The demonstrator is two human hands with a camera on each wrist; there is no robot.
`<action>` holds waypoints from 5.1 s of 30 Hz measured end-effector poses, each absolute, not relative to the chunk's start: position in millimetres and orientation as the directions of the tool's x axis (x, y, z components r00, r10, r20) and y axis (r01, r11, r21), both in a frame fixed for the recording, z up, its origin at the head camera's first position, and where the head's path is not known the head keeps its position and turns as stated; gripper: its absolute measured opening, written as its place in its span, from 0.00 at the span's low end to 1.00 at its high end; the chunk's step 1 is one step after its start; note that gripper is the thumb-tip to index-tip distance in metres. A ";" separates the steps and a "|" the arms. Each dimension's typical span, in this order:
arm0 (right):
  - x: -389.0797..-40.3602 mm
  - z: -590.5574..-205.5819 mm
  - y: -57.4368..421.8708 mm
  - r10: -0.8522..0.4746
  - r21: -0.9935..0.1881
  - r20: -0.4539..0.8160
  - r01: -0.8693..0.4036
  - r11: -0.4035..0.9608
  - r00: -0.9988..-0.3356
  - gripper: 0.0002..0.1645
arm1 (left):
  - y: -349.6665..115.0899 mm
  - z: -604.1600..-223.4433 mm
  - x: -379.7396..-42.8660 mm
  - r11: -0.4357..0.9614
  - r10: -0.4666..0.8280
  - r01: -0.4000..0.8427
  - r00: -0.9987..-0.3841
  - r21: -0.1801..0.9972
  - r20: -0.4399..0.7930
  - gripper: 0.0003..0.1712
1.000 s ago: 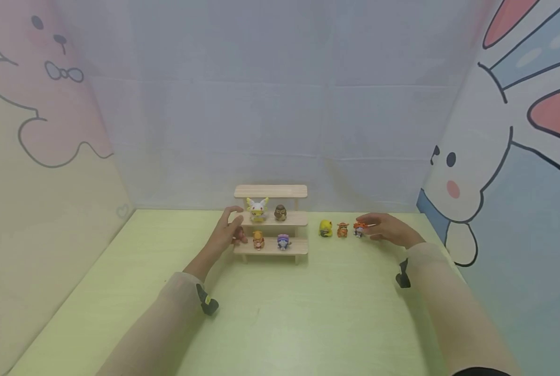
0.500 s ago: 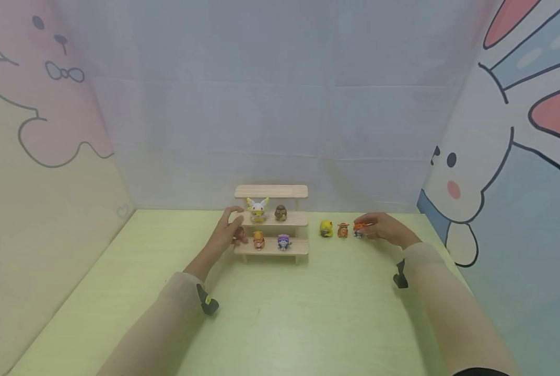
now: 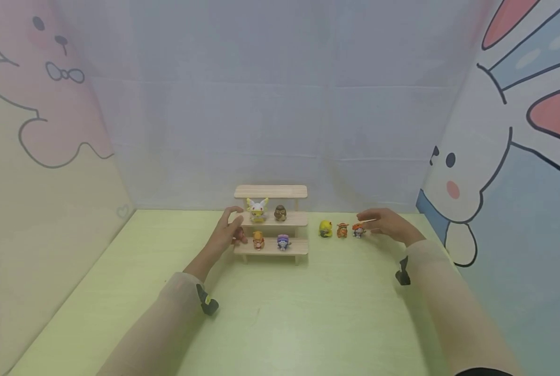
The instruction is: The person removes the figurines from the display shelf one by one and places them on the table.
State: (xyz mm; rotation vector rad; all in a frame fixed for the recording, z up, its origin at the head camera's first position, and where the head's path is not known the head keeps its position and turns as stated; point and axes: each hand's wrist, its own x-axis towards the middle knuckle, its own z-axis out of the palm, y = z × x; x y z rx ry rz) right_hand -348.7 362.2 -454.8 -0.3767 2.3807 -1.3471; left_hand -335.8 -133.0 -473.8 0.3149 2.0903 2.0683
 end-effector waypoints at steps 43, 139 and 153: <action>-341.7 -389.6 269.5 -0.518 -0.823 -0.011 -0.286 0.490 -0.855 0.30 | -128.4 -487.9 -338.1 0.036 0.222 0.108 -0.970 0.994 0.097 0.19; -327.0 -417.7 160.8 -0.362 -0.803 0.205 -0.367 0.470 -0.909 0.25 | -127.1 -478.8 -343.1 0.063 0.219 0.089 -0.973 0.994 0.073 0.21; -322.7 -416.8 178.8 -0.345 -0.833 0.169 -0.321 0.450 -0.923 0.26 | -128.8 -478.7 -345.5 0.041 0.246 0.072 -0.967 0.997 0.059 0.26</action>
